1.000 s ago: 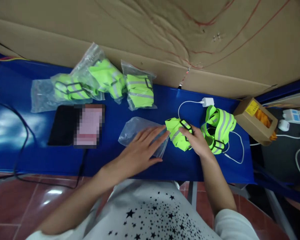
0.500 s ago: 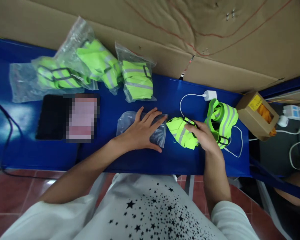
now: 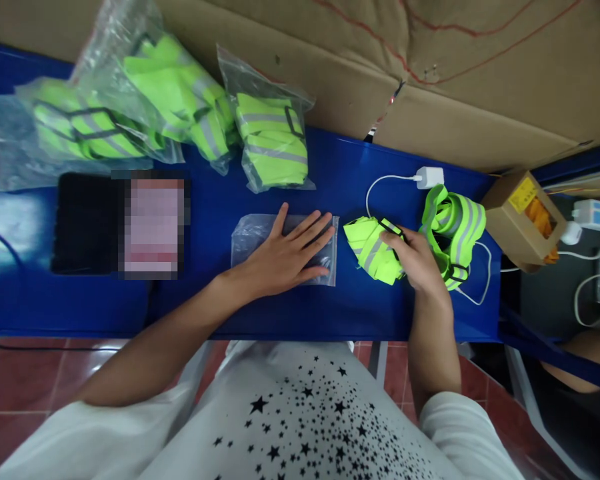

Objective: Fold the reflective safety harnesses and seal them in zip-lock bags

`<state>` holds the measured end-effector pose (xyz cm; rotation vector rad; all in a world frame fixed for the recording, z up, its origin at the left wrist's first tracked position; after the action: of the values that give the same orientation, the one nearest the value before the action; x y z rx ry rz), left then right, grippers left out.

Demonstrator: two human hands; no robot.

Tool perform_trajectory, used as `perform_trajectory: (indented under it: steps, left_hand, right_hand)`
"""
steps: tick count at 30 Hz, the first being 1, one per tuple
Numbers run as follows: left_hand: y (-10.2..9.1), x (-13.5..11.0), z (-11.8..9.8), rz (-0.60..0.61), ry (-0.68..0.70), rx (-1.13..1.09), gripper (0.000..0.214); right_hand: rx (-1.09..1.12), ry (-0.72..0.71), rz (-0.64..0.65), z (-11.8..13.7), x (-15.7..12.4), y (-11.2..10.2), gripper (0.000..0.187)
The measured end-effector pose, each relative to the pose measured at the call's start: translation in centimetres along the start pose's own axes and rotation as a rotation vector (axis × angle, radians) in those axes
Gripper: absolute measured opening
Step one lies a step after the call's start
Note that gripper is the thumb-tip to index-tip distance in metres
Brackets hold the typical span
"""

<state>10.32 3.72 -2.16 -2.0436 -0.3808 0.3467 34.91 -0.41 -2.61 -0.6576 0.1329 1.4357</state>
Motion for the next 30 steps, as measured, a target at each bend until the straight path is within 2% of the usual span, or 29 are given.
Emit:
perform_trajectory:
  steps: [5, 12, 16, 18, 21, 24, 27, 30]
  left_hand:
    - [0.5, 0.3, -0.1, -0.047, -0.021, 0.006, 0.061]
    - [-0.1, 0.2, 0.0, -0.113, -0.003, -0.003, 0.058]
    - [-1.8, -0.4, -0.4, -0.289, -0.042, -0.096, 0.048]
    - [-2.1, -0.5, -0.5, -0.347, -0.078, -0.071, 0.042]
    - [-1.3, -0.3, -0.3, -0.333, -0.126, 0.001, 0.038]
    - [-0.5, -0.1, 0.3, -0.323, -0.137, -0.143, 0.023]
    - [-0.7, -0.1, 0.8, -0.332, -0.165, -0.363, 0.015]
    - [-1.3, -0.2, 0.8, -0.338, -0.184, -0.513, 0.014]
  right_hand:
    - [-0.007, -0.002, 0.031, 0.2, -0.1, 0.1, 0.03]
    - [0.013, 0.042, 0.213, 0.3, -0.6, 1.1, 0.031]
    - [-0.033, -0.019, 0.144, 0.6, -0.7, 0.5, 0.03]
    - [-0.011, -0.068, 0.115, 0.7, -0.7, 0.2, 0.03]
    - [0.048, -0.116, 0.061, 0.5, -0.6, -0.1, 0.026]
    - [0.118, -0.148, -0.004, 0.2, -0.6, -0.6, 0.016]
    - [0.141, -0.178, 0.138, 0.5, -0.9, 0.1, 0.015]
    - [0.135, -0.199, 0.299, 0.9, -1.2, 1.3, 0.022]
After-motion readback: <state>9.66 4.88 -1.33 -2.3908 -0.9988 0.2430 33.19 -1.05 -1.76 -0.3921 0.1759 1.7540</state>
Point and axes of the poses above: each hand's wrist, its own x-axis towards the middle knuckle, its own y-axis out of the palm, z = x × y, the point moved 6 cm from there along x, towards the middle knuckle, and after that the axes turned 10 degrees about z, right-handed, at the moved point
